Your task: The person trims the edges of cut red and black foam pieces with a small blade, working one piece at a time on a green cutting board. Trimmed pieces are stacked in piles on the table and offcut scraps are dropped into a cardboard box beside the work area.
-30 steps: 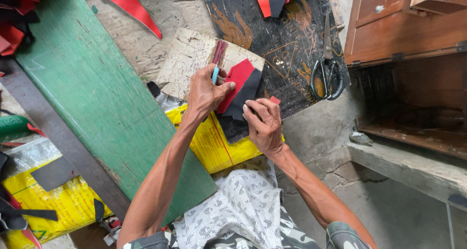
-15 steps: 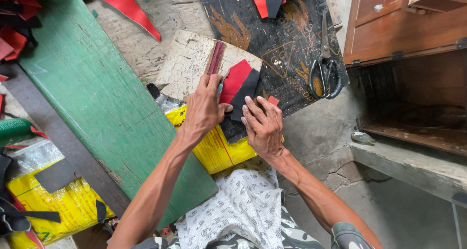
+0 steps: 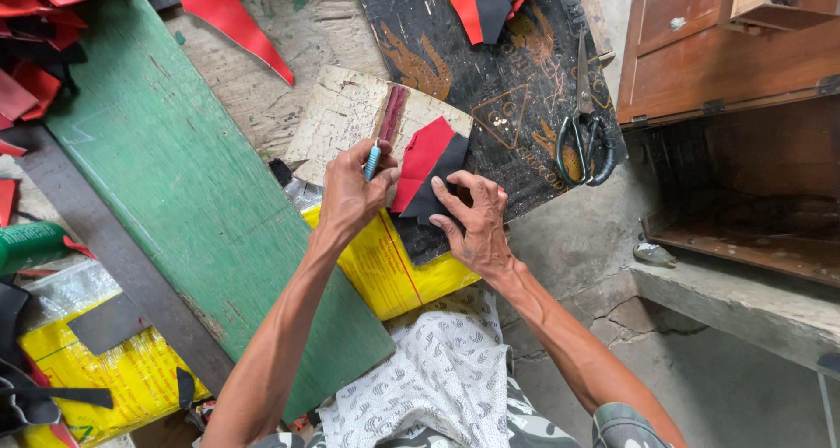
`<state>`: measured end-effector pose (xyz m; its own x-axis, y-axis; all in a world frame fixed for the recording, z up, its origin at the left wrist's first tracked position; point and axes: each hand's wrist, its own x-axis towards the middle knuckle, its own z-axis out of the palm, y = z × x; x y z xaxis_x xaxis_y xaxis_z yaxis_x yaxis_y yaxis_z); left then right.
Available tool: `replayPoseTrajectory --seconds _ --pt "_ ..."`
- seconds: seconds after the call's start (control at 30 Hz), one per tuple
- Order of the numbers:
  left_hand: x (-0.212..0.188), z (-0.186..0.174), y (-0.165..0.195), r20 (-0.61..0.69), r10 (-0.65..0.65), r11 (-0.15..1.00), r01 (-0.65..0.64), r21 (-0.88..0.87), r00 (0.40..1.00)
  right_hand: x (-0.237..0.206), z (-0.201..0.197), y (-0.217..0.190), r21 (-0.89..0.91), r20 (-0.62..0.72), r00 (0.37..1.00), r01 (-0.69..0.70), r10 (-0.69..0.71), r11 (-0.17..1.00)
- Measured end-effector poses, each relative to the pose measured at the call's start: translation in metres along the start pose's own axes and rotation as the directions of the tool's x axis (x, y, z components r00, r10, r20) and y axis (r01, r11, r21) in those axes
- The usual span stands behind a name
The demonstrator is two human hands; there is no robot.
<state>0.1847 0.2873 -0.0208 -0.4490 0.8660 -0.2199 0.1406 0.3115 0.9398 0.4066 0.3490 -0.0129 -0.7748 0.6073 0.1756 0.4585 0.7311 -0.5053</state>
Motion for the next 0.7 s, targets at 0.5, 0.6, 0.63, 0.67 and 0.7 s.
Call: replayPoseTrajectory --seconds 0.5,0.6,0.63,0.67,0.7 --pt "-0.021 0.009 0.012 0.074 0.13 0.923 -0.148 0.354 0.989 -0.015 0.005 0.009 0.091 -0.089 0.996 0.024 -0.016 0.996" --pt "-0.021 0.008 0.011 0.082 0.11 0.929 -0.132 0.346 0.99 -0.017 0.005 0.009 0.101 -0.078 0.997 0.028 -0.021 0.994" --pt "-0.021 0.007 0.01 0.084 0.112 0.933 -0.134 0.335 0.99 -0.017 0.005 0.009 0.108 -0.076 0.997 0.027 -0.019 0.994" --pt "-0.022 0.007 0.01 0.086 0.113 0.936 -0.135 0.325 0.99 -0.017 0.004 0.008 0.105 -0.071 0.997 0.02 -0.012 0.994" --pt "-0.022 0.007 0.009 0.084 0.126 0.933 -0.147 0.33 0.989 -0.017 0.004 0.008 0.101 -0.067 0.998 0.014 -0.007 0.995"
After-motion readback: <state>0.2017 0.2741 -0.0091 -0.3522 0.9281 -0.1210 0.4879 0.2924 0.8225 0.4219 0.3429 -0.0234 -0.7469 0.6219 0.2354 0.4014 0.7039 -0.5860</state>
